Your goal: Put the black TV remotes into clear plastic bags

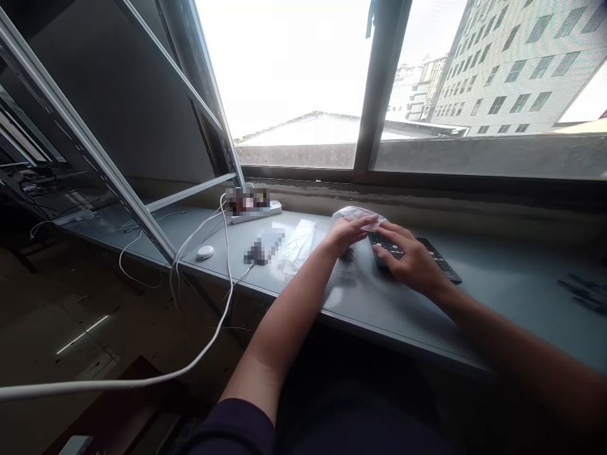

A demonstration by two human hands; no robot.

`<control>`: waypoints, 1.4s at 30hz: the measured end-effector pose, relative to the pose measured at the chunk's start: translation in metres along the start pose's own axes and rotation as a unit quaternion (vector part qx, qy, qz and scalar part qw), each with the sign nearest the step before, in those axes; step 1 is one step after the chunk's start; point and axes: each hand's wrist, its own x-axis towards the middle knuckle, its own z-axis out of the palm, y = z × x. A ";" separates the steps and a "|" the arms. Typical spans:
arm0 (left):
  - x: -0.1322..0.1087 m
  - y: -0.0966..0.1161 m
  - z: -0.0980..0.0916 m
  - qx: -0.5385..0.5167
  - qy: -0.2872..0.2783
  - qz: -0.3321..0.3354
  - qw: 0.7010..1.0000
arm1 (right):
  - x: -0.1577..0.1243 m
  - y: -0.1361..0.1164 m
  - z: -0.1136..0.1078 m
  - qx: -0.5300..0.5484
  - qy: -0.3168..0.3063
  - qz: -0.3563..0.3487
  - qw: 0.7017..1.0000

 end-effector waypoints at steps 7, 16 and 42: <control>-0.015 0.004 0.006 0.052 -0.155 -0.007 0.986 | 0.001 0.002 0.002 -0.004 -0.015 -0.031 0.999; -0.008 0.006 0.010 -0.035 -0.086 -0.058 0.994 | 0.000 -0.005 0.000 -0.001 -0.006 -0.018 1.000; 0.010 0.025 -0.017 -0.225 0.170 0.098 0.954 | -0.004 -0.004 -0.002 0.015 -0.085 0.022 0.996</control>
